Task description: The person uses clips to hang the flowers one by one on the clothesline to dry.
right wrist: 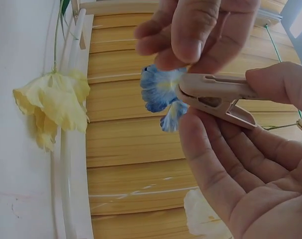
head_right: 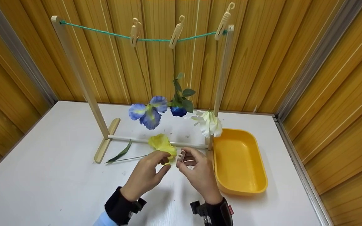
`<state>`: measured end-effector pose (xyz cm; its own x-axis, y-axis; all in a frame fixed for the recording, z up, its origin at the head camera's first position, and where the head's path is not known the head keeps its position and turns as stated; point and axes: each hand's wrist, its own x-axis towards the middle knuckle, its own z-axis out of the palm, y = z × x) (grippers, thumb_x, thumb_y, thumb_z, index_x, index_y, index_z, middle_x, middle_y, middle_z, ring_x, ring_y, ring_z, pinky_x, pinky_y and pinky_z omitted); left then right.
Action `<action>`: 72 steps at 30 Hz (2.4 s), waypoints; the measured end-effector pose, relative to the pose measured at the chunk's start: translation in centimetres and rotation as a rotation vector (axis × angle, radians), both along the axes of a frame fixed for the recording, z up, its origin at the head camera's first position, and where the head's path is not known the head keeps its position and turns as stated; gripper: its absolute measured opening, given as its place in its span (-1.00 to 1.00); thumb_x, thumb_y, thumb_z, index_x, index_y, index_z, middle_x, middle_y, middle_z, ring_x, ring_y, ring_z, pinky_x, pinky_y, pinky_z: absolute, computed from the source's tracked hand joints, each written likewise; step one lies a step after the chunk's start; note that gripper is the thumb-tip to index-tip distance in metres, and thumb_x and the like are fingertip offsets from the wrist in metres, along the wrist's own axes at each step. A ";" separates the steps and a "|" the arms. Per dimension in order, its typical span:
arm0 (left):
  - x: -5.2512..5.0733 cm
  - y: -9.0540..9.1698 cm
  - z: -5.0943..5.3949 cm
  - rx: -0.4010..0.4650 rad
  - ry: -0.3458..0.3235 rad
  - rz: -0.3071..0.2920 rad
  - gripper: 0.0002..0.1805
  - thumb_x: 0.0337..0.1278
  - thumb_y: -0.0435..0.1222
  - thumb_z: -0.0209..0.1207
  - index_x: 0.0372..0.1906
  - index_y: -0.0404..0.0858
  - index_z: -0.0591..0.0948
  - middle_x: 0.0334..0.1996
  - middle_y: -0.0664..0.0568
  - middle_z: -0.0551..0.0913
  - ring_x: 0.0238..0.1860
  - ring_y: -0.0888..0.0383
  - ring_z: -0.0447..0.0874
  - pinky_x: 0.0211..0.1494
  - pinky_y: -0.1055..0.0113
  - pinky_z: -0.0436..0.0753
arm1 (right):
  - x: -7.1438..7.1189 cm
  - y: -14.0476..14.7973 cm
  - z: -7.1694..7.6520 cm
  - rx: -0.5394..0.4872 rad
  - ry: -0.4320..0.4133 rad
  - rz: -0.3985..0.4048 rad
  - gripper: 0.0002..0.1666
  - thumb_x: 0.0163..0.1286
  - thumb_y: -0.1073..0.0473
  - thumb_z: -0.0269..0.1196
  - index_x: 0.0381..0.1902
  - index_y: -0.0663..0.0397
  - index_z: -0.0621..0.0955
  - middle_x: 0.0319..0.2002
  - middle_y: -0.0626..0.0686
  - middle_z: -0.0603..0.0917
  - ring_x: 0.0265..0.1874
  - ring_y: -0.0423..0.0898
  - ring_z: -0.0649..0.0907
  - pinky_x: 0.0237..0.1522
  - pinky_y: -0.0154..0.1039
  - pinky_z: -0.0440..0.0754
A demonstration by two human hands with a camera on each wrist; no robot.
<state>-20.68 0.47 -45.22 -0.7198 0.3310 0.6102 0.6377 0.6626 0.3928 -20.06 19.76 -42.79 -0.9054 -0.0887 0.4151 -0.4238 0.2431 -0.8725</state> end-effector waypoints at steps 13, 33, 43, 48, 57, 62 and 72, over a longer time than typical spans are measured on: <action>-2.2 -4.4 -1.2 -0.008 0.020 0.153 -0.81 0.12 -0.46 0.41 -0.16 -0.33 0.69 -0.28 -0.06 0.68 -0.27 0.06 0.68 -0.22 0.24 0.68 | 0.0 1.1 0.1 0.064 0.020 -0.033 -0.59 0.18 0.55 0.44 0.00 0.31 0.70 -0.20 0.16 0.76 -0.26 -0.18 0.74 -0.20 -0.38 0.73; -4.3 -7.6 -2.9 -0.135 -0.049 0.321 -0.80 -0.04 -0.48 0.48 -0.43 -0.36 0.62 -0.42 -0.12 0.58 -0.45 -0.05 0.64 -0.40 0.10 0.67 | -0.5 2.0 0.6 0.210 0.057 -0.138 -0.54 0.13 0.56 0.44 0.01 0.22 0.72 -0.21 0.00 0.78 -0.29 -0.21 0.73 -0.19 -0.41 0.70; -4.7 -8.4 -4.3 -0.190 -0.097 0.338 -0.89 -0.10 -0.56 0.35 -0.52 -0.39 0.64 -0.51 -0.14 0.58 -0.49 -0.10 0.66 -0.41 0.07 0.67 | -0.3 2.2 0.5 0.233 0.085 -0.119 -0.53 0.15 0.53 0.45 0.04 0.20 0.72 -0.24 -0.03 0.78 -0.30 -0.21 0.72 -0.20 -0.40 0.70; -4.8 -8.2 -4.8 -0.187 -0.094 0.337 -0.88 -0.09 -0.58 0.31 -0.56 -0.38 0.62 -0.55 -0.15 0.58 -0.53 -0.12 0.65 -0.48 0.05 0.65 | -0.3 2.2 0.4 0.230 0.084 -0.121 -0.53 0.16 0.51 0.46 0.05 0.18 0.72 -0.24 -0.02 0.78 -0.30 -0.22 0.72 -0.21 -0.43 0.69; -4.8 -7.9 -5.3 -0.188 -0.071 0.347 -0.85 -0.10 -0.61 0.29 -0.59 -0.37 0.60 -0.59 -0.14 0.55 -0.56 -0.10 0.63 -0.53 0.07 0.62 | -0.1 2.2 0.5 0.245 0.071 -0.121 -0.52 0.15 0.52 0.46 0.04 0.17 0.72 -0.26 -0.07 0.77 -0.31 -0.20 0.72 -0.20 -0.36 0.72; -4.6 -7.9 -5.2 -0.197 -0.074 0.336 -0.85 -0.09 -0.63 0.28 -0.58 -0.39 0.60 -0.59 -0.17 0.57 -0.54 -0.13 0.64 -0.50 0.05 0.63 | -0.1 2.1 0.5 0.243 0.064 -0.112 -0.53 0.15 0.52 0.46 0.04 0.17 0.73 -0.27 -0.08 0.77 -0.31 -0.20 0.72 -0.21 -0.34 0.72; -4.4 -7.7 -5.2 -0.190 -0.086 0.339 -0.80 -0.11 -0.62 0.33 -0.61 -0.35 0.60 -0.58 -0.17 0.60 -0.53 -0.13 0.67 -0.50 0.03 0.65 | -0.1 2.1 0.5 0.248 0.053 -0.099 -0.54 0.15 0.52 0.46 0.03 0.18 0.73 -0.28 -0.08 0.76 -0.31 -0.19 0.72 -0.22 -0.39 0.70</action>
